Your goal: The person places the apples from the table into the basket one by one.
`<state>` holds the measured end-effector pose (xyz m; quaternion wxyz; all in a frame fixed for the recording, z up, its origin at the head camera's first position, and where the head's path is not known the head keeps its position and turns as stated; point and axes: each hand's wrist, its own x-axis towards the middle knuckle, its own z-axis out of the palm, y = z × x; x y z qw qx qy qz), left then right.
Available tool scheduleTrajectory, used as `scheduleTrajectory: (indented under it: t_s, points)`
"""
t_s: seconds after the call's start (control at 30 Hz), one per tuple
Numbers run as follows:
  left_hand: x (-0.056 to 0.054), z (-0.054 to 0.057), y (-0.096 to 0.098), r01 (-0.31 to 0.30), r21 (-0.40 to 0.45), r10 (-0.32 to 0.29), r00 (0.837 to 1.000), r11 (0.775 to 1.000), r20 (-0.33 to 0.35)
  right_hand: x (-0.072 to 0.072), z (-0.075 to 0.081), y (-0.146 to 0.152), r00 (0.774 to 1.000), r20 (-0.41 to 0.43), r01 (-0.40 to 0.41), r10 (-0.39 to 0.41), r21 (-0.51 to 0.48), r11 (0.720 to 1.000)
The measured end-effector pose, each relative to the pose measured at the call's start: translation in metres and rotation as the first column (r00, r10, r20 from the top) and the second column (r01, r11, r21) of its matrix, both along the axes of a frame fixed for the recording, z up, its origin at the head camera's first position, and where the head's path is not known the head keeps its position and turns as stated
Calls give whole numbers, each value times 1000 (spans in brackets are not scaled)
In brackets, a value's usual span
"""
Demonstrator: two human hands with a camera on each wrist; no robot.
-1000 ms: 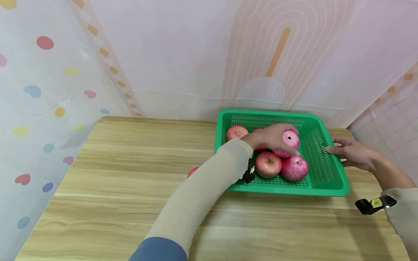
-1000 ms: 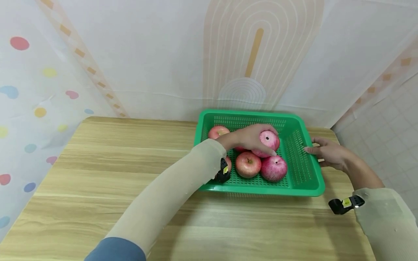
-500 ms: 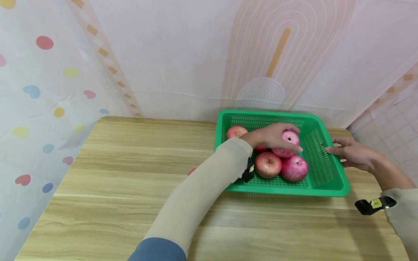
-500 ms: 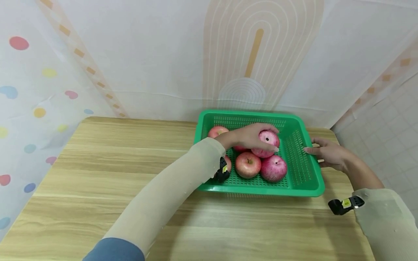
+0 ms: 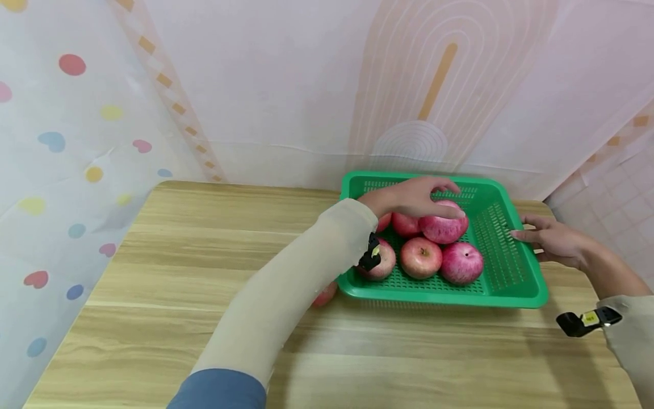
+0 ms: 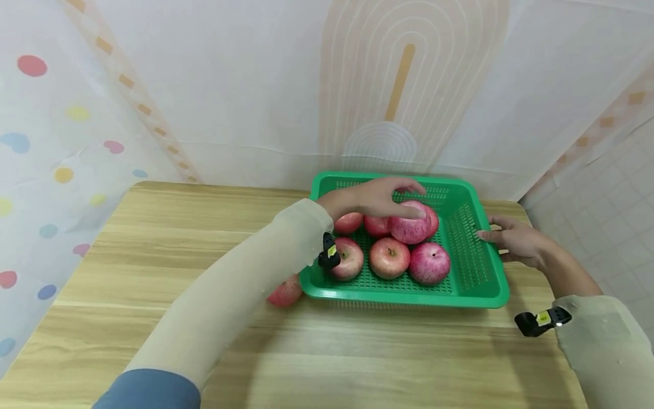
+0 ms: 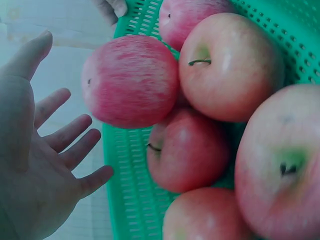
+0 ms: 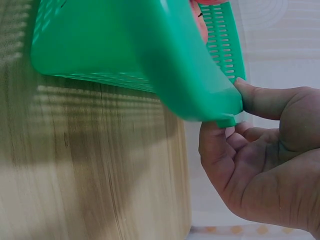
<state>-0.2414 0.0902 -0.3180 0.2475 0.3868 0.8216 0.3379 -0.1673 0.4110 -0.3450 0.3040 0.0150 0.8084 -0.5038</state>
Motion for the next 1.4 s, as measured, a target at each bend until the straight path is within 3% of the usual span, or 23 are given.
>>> scheduleTrajectory:
  t_s: [0.43,0.73,1.03,1.17,1.4]
  points:
    - [6,30,-26,107,33,-105,993,994,-50,0,3,-2,1000,13,25,-25,33,999]
    - [15,39,-54,161,79,-151,982,984,-113,0,1,0,1000,12,6,-6,32,999]
    - [22,41,-92,123,61,-117,989,991,-93,-1,-1,-2,1000,6,-5,5,38,999]
    - [27,37,-113,112,70,-106,991,991,-83,-1,-2,-3,1000,10,-7,7,32,999]
    - [42,25,-151,118,111,-103,986,987,-130,-1,-2,-2,1000,3,-9,9,31,999]
